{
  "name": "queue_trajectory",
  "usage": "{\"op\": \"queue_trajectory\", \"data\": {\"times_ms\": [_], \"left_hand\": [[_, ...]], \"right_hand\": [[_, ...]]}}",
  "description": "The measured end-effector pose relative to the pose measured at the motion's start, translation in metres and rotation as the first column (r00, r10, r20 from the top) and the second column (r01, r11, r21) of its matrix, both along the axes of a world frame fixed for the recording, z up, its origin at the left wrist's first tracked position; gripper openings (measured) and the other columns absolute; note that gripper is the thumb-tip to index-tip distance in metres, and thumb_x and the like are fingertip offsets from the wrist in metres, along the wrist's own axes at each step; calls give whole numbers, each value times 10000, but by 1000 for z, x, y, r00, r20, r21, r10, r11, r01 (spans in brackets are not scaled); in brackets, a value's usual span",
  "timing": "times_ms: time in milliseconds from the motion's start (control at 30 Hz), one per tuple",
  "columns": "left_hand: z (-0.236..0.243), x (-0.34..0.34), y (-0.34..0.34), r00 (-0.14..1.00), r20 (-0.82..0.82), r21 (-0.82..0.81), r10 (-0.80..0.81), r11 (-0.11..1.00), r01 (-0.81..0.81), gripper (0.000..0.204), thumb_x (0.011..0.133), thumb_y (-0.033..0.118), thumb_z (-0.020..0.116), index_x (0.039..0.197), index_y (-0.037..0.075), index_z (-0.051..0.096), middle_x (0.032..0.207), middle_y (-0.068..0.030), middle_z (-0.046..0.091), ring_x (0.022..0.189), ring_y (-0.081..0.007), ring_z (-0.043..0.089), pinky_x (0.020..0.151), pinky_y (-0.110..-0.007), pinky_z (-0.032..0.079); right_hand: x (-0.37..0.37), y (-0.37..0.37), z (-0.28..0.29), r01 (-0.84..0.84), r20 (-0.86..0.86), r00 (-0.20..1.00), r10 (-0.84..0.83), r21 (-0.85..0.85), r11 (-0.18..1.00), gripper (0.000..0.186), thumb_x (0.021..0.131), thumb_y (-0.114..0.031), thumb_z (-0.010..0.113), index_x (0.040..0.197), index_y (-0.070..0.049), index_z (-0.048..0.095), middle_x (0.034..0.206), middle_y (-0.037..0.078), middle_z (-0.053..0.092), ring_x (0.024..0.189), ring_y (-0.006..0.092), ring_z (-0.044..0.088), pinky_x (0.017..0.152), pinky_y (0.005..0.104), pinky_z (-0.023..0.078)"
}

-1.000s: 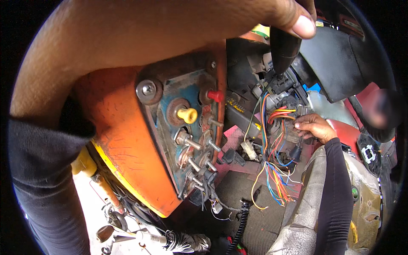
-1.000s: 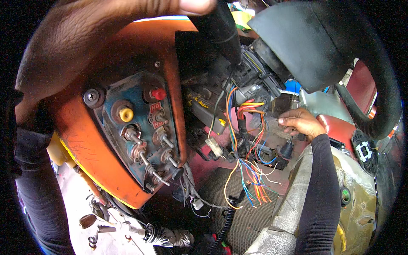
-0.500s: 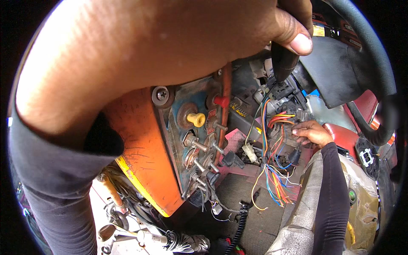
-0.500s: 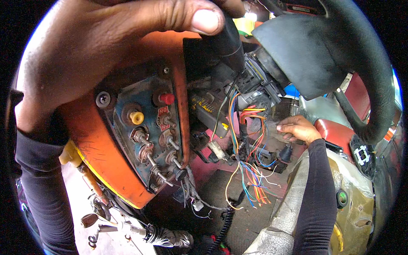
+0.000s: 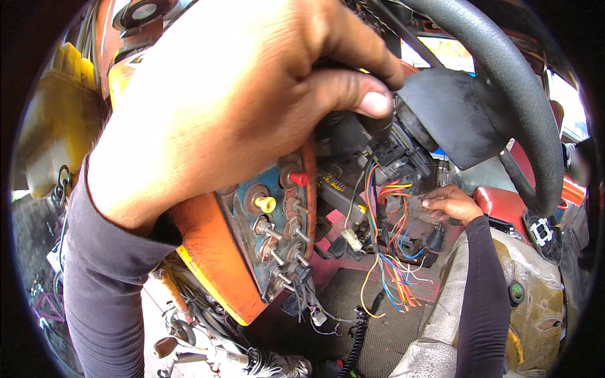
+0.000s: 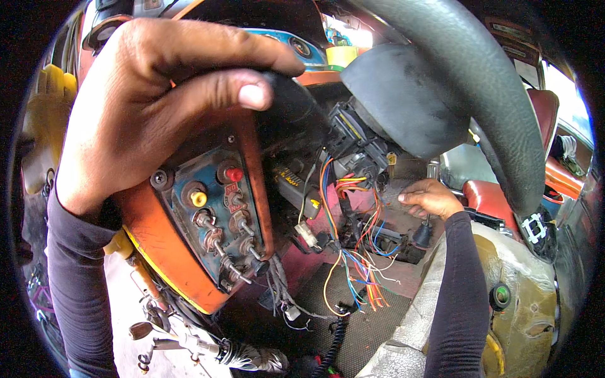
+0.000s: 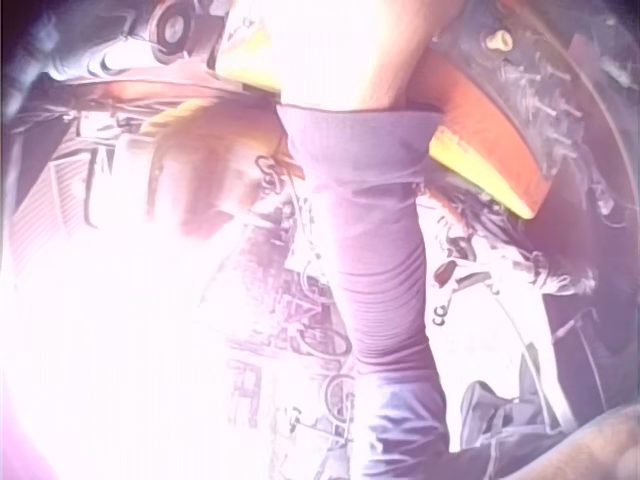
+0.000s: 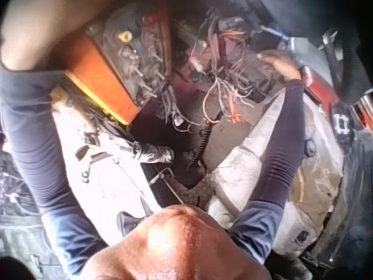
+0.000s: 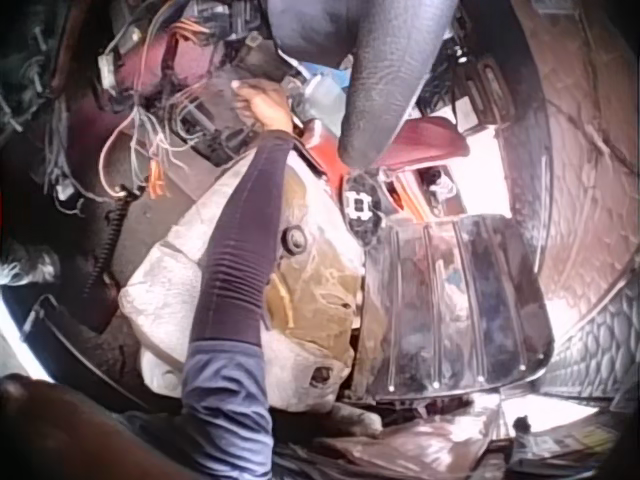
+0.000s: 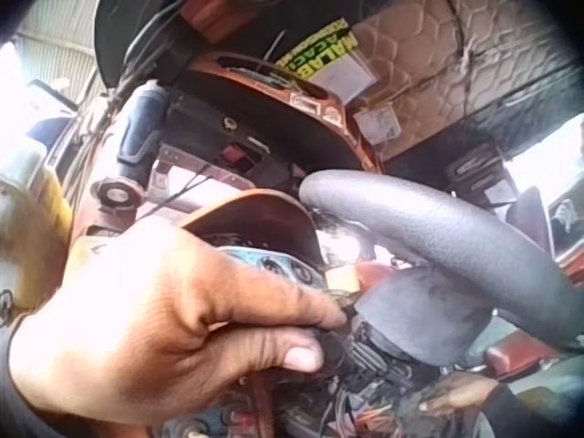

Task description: The person works inside a vehicle cabin, manipulating a bundle of multicolored wires near the steering column. They use pliers to strip and cut wires, then connect and organize them by hand. The task involves repeated handling of individual wires and connectors throughout the clip.

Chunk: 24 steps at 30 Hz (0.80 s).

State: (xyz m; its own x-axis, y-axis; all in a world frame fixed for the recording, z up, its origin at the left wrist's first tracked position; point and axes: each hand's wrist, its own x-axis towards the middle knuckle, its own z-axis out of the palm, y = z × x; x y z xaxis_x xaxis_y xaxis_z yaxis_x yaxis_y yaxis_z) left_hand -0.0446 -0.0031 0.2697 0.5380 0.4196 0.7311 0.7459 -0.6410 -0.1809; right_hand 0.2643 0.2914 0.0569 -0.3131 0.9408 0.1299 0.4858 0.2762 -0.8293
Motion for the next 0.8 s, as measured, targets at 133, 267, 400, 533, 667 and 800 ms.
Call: {"op": "queue_trajectory", "data": {"times_ms": [133,267,400,533,667,800], "left_hand": [[-8,-3,-1,994,73,-52,-85,995,89,231,970,97,739,1170,-15,771,949,-55,771,907,-77,674,815,-244,550],[8,-4,-6,988,-146,-21,47,998,-51,256,969,90,731,1193,-30,753,1045,-97,774,965,-122,694,886,-276,547],[8,-4,-3,991,-130,-2,21,1000,-21,274,974,100,721,1218,-21,753,1057,-87,776,957,-120,693,892,-276,542],[12,1,-4,986,-154,35,58,998,-53,281,987,103,704,1239,-11,751,1037,-60,766,911,-93,663,864,-263,533],[11,0,1,984,-164,15,68,998,-67,304,997,149,702,1263,9,749,1034,-44,753,914,-85,638,884,-261,516],[12,3,4,976,-207,84,70,995,-54,332,1016,224,684,1276,27,745,1090,-42,758,957,-105,642,935,-280,502]], "right_hand": [[-5,2,1,-45,-5,999,45,-31,999,445,941,-336,789,1253,-24,730,1092,91,768,882,198,752,749,340,606],[0,0,4,-32,4,999,33,-17,999,442,942,-349,788,1241,-27,734,1100,96,766,909,209,756,773,359,605],[-2,2,4,-35,2,999,35,17,999,459,919,-406,797,1192,-38,765,1040,88,778,875,194,751,727,350,603],[-11,4,3,-52,-1,999,53,37,998,486,899,-444,811,1162,-36,780,993,88,783,846,180,747,688,341,601],[-13,1,3,-42,-10,999,43,54,998,474,904,-428,809,1156,-27,782,988,93,781,812,173,740,670,332,594],[-10,-2,10,-46,33,998,45,13,999,434,931,-389,791,1197,-48,750,1070,76,782,877,192,751,736,344,590]]}}
